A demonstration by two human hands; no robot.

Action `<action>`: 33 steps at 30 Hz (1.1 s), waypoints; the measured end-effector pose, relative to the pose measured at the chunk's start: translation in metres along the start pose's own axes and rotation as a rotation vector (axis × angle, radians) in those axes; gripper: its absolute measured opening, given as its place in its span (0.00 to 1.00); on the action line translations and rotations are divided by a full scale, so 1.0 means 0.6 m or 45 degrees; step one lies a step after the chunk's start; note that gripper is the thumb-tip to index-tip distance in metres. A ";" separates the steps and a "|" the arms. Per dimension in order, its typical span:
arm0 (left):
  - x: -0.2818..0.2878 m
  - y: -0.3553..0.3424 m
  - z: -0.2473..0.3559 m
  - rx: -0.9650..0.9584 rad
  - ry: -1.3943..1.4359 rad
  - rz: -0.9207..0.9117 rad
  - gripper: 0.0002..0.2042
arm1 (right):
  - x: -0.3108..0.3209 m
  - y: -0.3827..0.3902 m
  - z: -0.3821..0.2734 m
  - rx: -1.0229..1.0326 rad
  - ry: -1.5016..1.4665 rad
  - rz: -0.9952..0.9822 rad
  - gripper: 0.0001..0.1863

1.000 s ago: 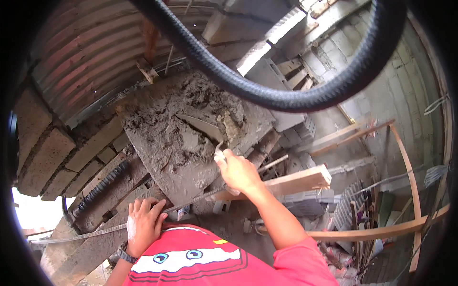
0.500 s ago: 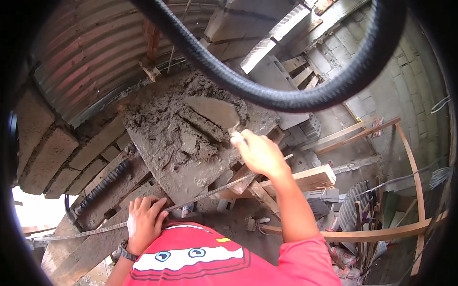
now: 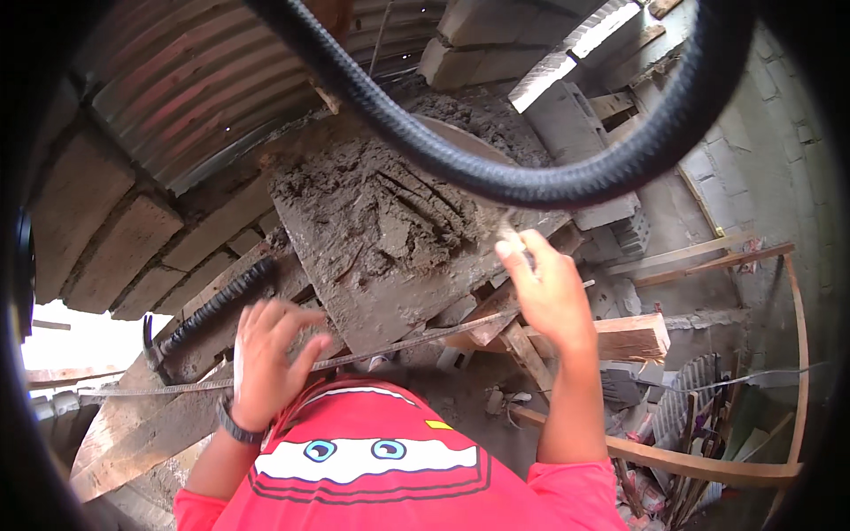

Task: The person spreads wet mortar onto a wooden board using a trowel, repeatedly picking up more mortar and smoothing it across the surface.

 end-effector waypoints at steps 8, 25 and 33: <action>-0.061 -0.121 -0.058 -0.116 -0.421 -0.238 0.11 | 0.018 -0.028 0.076 0.004 -0.313 0.070 0.25; 0.042 0.076 -0.090 0.268 -0.150 -0.268 0.08 | 0.108 -0.422 0.342 -0.159 -0.359 0.185 0.33; 0.061 0.116 -0.113 0.494 -0.150 0.082 0.07 | 0.174 -0.510 0.364 -0.243 -0.016 -0.123 0.39</action>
Point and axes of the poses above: each hand's wrist, its own y-axis away from the middle knuckle, its own x-axis out of the back of the hand, z = x × y, the point moved 5 cm from there along -y, towards the middle knuckle, and after that the axes turned 13 degrees about -z, right-handed, at the moved point
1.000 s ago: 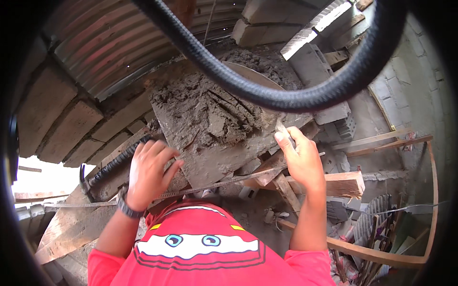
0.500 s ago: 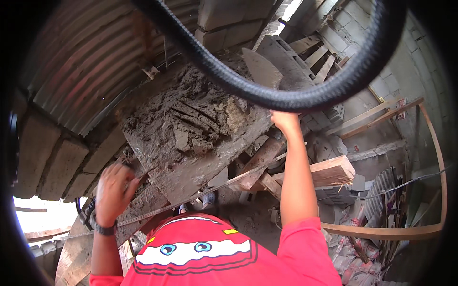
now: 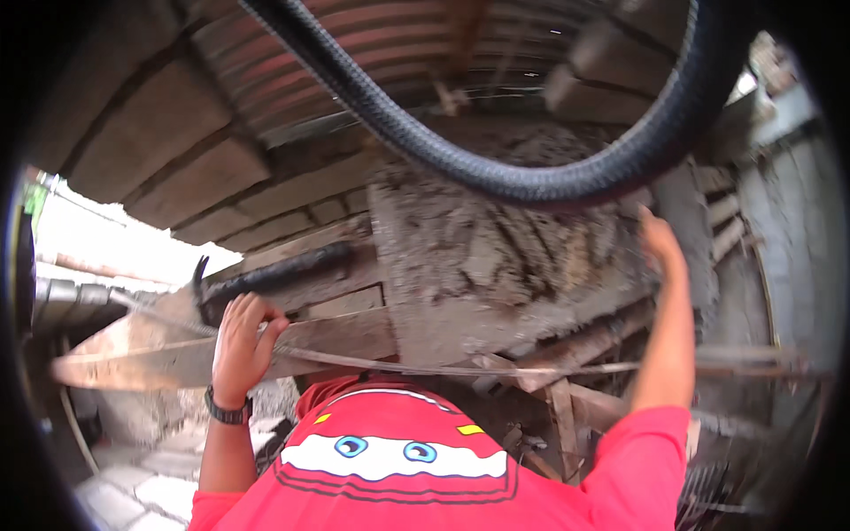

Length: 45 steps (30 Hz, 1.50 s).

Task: The person spreads wet mortar onto a wooden board using a trowel, repeatedly picking up more mortar and smoothing it across the surface.

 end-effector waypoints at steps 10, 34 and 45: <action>0.117 0.072 -0.114 0.260 -0.102 0.310 0.06 | -0.039 0.027 0.077 0.139 -0.339 -0.170 0.29; 0.268 0.476 -0.575 1.166 -0.313 0.573 0.10 | -0.128 0.195 -0.030 -0.011 0.039 -0.002 0.35; 0.242 0.165 -0.294 0.375 -0.191 0.804 0.22 | -0.229 0.391 -0.196 0.120 0.670 0.336 0.28</action>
Point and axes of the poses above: each hand's wrist, its own y-axis away from the middle knuckle, its own x-axis out of the back of the hand, z = x × y, the point moved 5 cm from there along -y, towards the middle knuckle, and after that the axes turned 13 degrees about -z, right-handed, at the moved point
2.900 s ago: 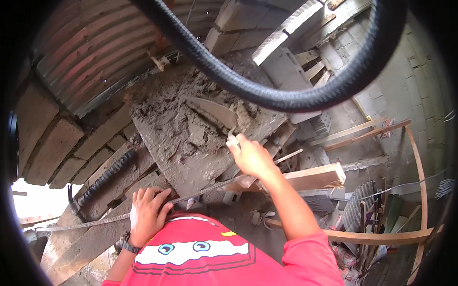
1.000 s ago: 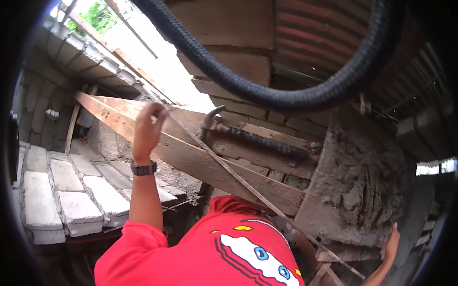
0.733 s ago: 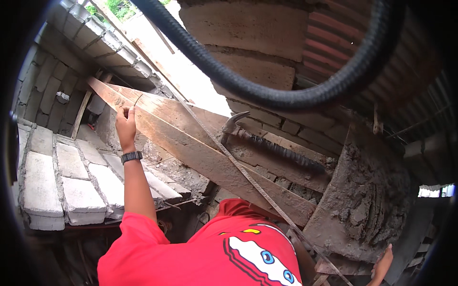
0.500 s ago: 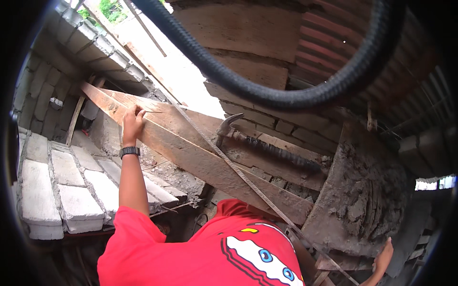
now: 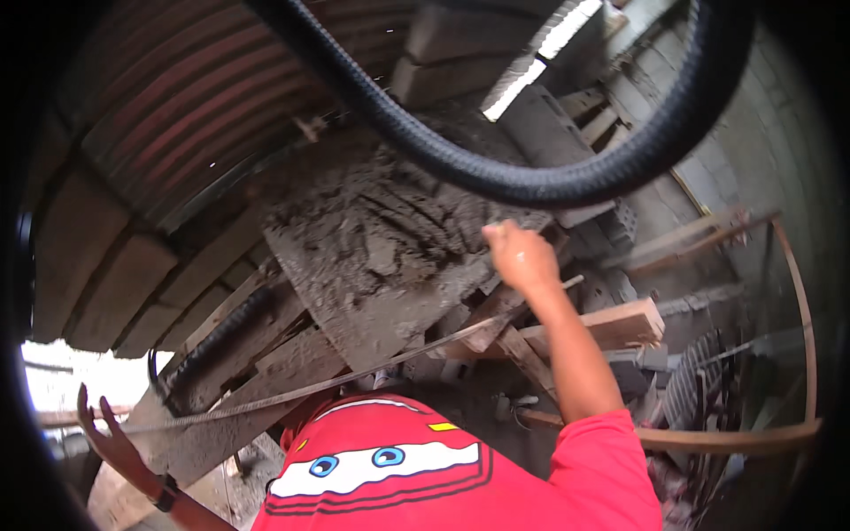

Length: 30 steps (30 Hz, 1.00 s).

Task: The person spreads wet mortar onto a wooden board using a trowel, repeatedly picking up more mortar and smoothing it across the surface.

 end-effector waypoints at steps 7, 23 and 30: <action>-0.154 0.098 0.349 -0.539 0.536 -0.609 0.24 | 0.030 0.086 -0.009 0.030 -0.097 0.066 0.24; -0.169 0.202 0.265 -0.326 0.281 -0.175 0.20 | 0.055 -0.227 0.300 -0.684 -0.548 -0.079 0.33; -0.219 0.223 0.227 -0.209 0.139 -0.179 0.18 | 0.028 -0.331 0.336 -0.638 -0.647 -0.061 0.35</action>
Point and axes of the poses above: each hand's wrist, its own y-axis away from the middle knuckle, its own x-axis out of the back of the hand, z = x × y, the point moved 5 cm from there along -y, towards the middle knuckle, and after that the axes turned 13 degrees about -z, right-handed, at the moved point
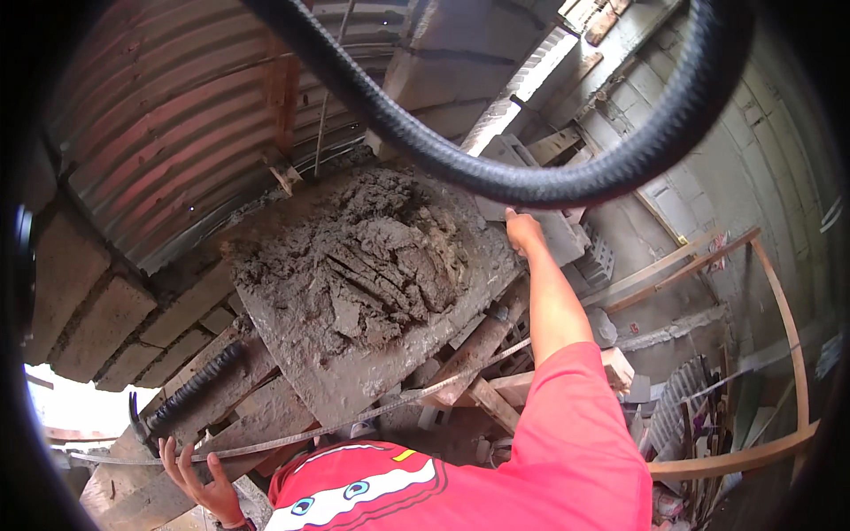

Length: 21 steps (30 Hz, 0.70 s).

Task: The person spreads wet mortar onto a wooden board using a trowel, repeatedly picking up more mortar and smoothing it across the surface.

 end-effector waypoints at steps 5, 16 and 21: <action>0.004 0.006 0.007 0.020 -0.120 -0.005 0.25 | -0.048 -0.018 -0.131 0.301 0.190 -0.059 0.36; -0.010 -0.007 0.027 0.022 -0.378 -0.071 0.40 | -0.142 -0.124 -0.294 0.873 0.510 -0.403 0.36; -0.014 -0.014 0.035 0.028 -0.416 -0.087 0.41 | -0.128 -0.008 -0.306 1.162 0.495 -0.364 0.37</action>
Point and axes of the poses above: each hand's wrist, its own y-axis away from the middle knuckle, its own x-axis out of the back of the hand, z = x × y, the point moved 5 cm from there along -y, towards the middle knuckle, and after that the axes turned 13 degrees about -z, right-handed, at the moved point
